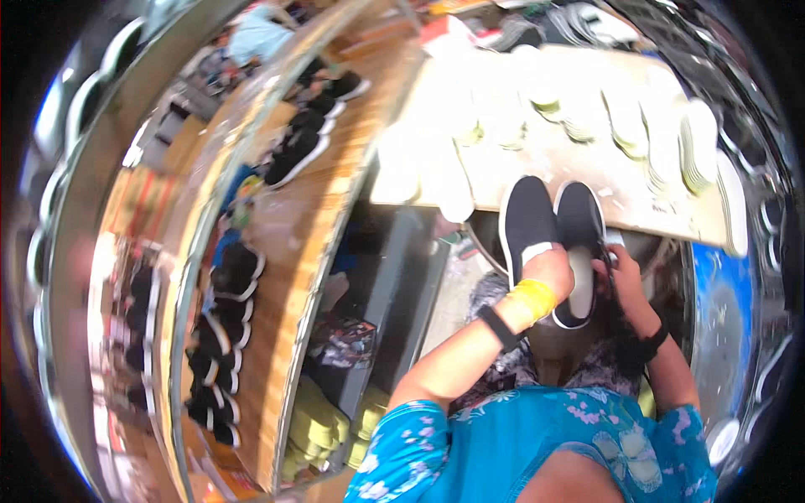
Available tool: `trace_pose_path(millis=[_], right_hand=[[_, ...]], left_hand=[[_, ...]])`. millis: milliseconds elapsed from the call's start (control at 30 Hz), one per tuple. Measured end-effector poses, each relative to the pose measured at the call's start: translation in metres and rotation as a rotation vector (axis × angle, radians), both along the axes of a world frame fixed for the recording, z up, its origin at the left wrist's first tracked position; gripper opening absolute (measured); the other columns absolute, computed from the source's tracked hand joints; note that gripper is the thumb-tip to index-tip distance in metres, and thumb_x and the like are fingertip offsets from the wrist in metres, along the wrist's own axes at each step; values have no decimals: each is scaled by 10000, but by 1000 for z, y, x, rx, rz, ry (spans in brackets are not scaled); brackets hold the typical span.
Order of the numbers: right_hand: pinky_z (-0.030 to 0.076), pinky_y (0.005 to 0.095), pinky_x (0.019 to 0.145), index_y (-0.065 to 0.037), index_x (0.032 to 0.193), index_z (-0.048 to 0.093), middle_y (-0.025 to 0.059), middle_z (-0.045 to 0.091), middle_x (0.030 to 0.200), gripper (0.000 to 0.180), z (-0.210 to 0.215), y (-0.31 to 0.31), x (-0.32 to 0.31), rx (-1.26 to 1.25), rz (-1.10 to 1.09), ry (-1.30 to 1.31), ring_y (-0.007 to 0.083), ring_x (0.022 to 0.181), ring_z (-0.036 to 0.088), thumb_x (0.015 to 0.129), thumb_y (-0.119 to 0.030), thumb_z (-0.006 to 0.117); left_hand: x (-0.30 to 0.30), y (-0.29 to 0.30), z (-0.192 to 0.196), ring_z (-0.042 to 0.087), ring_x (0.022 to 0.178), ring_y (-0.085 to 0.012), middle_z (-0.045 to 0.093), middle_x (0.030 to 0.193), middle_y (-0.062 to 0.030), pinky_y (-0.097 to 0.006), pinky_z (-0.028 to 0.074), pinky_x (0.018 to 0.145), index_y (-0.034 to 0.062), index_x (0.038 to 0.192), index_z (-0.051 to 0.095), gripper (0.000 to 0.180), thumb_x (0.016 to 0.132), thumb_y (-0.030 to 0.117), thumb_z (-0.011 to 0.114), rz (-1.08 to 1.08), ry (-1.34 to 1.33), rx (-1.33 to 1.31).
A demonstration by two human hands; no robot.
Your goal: The person trims the edges of shoes using shears, inserts insoles into the shoes, and places the finished products onto a rack.
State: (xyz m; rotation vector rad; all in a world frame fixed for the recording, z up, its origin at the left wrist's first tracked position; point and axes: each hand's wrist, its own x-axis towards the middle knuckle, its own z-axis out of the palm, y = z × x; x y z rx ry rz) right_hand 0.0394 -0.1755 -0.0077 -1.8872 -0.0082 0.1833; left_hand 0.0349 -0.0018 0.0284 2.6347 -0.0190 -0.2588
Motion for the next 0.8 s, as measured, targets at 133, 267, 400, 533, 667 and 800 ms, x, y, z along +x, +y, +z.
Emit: trace_pose_path(millis=[133,267,400,533,667,800], right_hand=[[333,225,310,-88,1056,487,55,550,614,274,11,-8,4,244,44,145,128,390,499,820,-175,595],[324,208,322,-35,1202,447,50,536,596,410,60,-8,-2,281,89,-12,91,373,454,819,-137,551],[340,222,334,-68,1161,482,41,518,562,371,96,7,-9,121,293,64,108,384,462,802,-112,564],[378,263,355,-67,1073,536,54,537,568,420,89,44,-13,-34,567,-89,107,422,498,717,-178,729],[484,324,668,-50,1033,581,146,629,802,479,109,72,-4,-183,649,-231,239,724,624,698,-357,732],[462,406,738,-38,1000,582,179,614,923,523,108,60,28,-413,726,-381,336,857,593,751,-497,604]], left_hand=[[-22,42,2,559,826,-431,576,818,-284,-481,436,743,-42,852,542,228,763,152,463,57,-232,-150],[-102,103,128,582,725,-390,572,738,-249,-434,462,636,-40,867,524,223,791,170,519,8,-297,-178],[-147,160,283,592,666,-343,579,731,-223,-396,467,615,-38,902,538,196,779,113,509,189,-318,1],[-137,286,360,554,640,-189,569,661,-168,-362,453,599,-40,798,566,217,755,172,580,441,-430,500],[-180,518,380,614,698,-277,629,770,-228,-376,476,619,-72,817,595,396,725,312,629,522,-461,704],[-34,444,395,594,828,-312,597,957,-197,-366,472,727,13,1011,554,337,771,241,619,523,-658,456]])
